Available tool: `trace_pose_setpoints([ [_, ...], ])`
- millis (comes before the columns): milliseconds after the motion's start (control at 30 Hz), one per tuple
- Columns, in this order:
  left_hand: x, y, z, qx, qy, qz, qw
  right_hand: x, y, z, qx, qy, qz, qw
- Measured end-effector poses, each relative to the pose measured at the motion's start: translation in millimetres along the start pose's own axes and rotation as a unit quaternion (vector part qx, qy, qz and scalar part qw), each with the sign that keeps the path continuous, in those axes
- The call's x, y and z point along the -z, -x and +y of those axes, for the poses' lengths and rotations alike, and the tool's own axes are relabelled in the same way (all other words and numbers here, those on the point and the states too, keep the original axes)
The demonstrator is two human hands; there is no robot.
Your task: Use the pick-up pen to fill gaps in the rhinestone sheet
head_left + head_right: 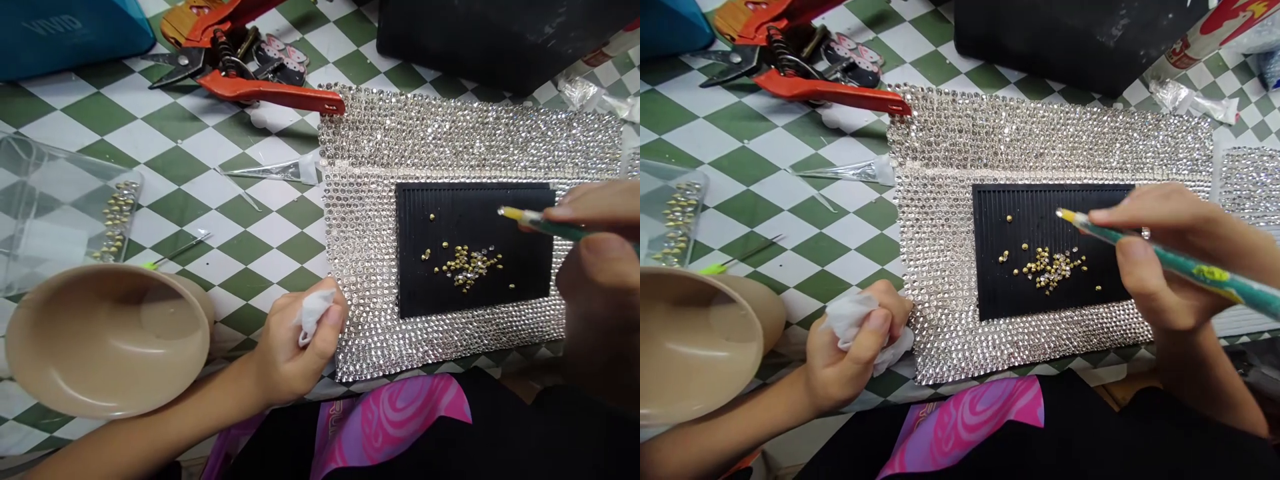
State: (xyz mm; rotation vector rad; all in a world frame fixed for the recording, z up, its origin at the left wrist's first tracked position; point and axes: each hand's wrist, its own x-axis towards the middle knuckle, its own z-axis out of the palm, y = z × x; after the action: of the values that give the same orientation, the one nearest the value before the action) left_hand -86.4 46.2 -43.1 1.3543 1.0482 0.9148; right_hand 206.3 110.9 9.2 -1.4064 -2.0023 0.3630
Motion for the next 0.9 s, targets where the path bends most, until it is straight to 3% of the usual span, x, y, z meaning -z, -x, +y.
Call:
trace_pose_setpoints([
  [67, -0.4, 0, 0, -0.002, 0.002, 0.002, 1.0, -10, -24, -1, 0.038, -0.026, -0.034, 0.998],
  [133, -0.4, 0, 0, -0.001, 0.007, -0.001, 1.0, -28, -49, -4, 0.068, -0.048, -0.027, 0.996],
  [167, -0.2, 0, 0, 0.0, 0.011, -0.005, 1.0, -38, -61, -6, 0.086, -0.053, -0.047, 0.994],
  [200, 0.0, 0, -1, 0.0, 0.015, -0.008, 1.0, -48, -72, -9, 0.1, -0.045, -0.11, 0.988],
  [333, 0.6, 0, -1, 0.007, 0.024, -0.01, 1.0, -78, -99, -25, 0.167, -0.06, -0.187, 0.966],
  [500, 0.0, -1, -2, 0.013, 0.02, -0.016, 1.0, -88, -105, -37, 0.195, -0.018, -0.197, 0.96],
  [900, 1.7, -4, 2, 0.042, 0.016, -0.021, 0.999, -90, -105, -35, 0.168, -0.021, -0.206, 0.964],
])
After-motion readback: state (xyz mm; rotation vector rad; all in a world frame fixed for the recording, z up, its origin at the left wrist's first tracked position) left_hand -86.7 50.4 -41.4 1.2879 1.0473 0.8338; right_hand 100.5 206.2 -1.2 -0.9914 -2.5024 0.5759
